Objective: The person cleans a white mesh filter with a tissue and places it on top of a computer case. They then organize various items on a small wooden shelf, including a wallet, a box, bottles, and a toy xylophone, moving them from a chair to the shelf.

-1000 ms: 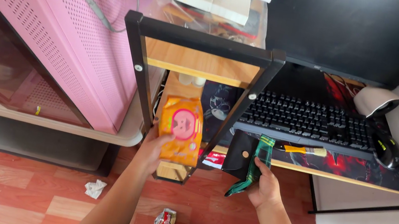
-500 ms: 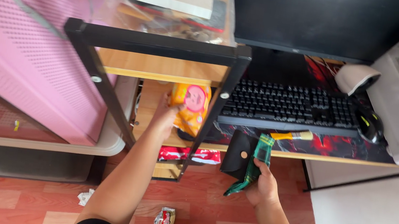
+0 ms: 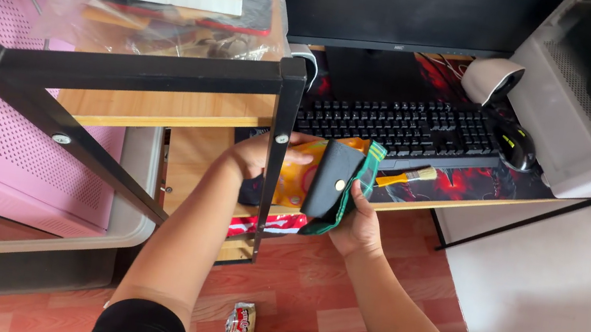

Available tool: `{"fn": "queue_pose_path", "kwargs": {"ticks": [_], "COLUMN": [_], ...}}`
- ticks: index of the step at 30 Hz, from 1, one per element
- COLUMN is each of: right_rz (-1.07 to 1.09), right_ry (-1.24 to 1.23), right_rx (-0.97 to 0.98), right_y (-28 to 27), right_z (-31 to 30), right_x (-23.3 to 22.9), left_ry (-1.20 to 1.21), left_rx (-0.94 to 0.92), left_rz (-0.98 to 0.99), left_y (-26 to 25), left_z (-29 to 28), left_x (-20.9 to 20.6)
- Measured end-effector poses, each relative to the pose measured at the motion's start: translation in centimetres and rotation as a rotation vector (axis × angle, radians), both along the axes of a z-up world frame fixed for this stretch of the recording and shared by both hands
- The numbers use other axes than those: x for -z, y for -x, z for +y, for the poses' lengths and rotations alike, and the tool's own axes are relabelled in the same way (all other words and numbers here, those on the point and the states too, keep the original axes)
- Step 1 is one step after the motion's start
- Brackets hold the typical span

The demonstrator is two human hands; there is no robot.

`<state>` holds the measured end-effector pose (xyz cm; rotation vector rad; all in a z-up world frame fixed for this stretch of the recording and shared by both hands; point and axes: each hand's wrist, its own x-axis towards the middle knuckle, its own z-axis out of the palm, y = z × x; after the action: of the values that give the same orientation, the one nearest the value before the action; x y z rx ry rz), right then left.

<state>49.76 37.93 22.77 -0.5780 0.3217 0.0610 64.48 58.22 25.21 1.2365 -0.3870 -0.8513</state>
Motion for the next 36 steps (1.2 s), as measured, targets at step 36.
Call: {"fn": "queue_pose_path", "kwargs": {"ticks": [36], "right_rz": [-0.258], "right_ry": [0.545], "right_rx": [-0.353], "right_y": [1.5], "right_z": [-7.1], "right_x": [-17.4], "left_ry": [-0.004], "left_rx": [-0.653], "left_rz": [-0.551], "left_y": [19.7], "left_z": [-1.8], "left_x": [-17.3]}}
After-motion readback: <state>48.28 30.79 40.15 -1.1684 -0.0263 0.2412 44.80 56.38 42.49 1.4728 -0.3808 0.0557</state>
